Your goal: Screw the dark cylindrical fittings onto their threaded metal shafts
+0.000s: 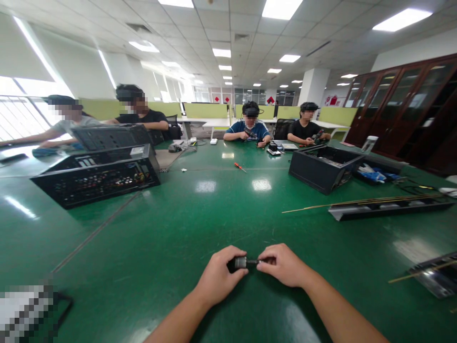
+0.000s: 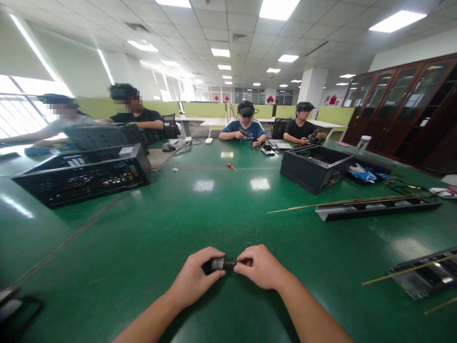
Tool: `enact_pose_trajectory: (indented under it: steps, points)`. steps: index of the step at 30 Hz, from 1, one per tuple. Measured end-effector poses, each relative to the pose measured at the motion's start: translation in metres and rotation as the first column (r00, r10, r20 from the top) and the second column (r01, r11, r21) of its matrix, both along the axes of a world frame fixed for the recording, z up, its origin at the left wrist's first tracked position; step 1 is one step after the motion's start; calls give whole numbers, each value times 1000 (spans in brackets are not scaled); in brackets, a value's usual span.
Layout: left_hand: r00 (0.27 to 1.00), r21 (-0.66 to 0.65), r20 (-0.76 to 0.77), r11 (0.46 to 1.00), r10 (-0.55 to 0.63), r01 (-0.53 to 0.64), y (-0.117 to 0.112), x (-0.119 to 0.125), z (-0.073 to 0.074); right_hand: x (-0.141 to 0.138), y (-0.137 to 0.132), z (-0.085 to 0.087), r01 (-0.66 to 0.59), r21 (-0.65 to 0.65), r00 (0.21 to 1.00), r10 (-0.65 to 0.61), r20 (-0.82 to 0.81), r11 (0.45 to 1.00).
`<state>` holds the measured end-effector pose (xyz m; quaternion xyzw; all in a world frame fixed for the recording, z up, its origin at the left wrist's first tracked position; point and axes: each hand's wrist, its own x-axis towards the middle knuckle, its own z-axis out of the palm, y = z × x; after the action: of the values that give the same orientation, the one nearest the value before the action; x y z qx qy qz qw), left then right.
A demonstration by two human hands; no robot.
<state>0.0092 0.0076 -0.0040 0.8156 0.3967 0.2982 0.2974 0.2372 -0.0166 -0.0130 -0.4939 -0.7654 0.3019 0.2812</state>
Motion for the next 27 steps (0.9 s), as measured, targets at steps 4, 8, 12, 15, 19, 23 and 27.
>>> enact_pose_trajectory:
  steps: [4, 8, 12, 15, 19, 23, 27]
  points:
    - [1000, -3, 0, 1000, 4, -4, 0, 1, 1, 0, 0, 1, -7, -2, 1000, 7, 5, 1000]
    - [1000, -1, -5, 1000, 3, -3, 0, 1, 1, 0, -1, 2, -7, 1, 1000, 7, 13, 1000]
    - [1000, 1, -2, 1000, -1, 1, 0, 1, 0, 0, -1, 1, 0, -10, 1000, 0, -8, 1000]
    - [1000, 3, 2, 1000, 3, -3, 0, 0, -1, 0, -1, 1, 3, -17, 1000, -3, -20, 1000]
    - [1000, 12, 6, 1000, -3, 3, 1, 0, -2, 2, 0, 0, 4, -26, 1000, -4, -15, 1000]
    - [1000, 21, 13, 1000, 1, -1, 2, -1, -1, 4, 0, 0, 15, -40, 1000, -16, -11, 999]
    - [1000, 19, 12, 1000, 2, -2, 2, -1, 0, 5, 1, 0, 14, -36, 1000, -14, -7, 999]
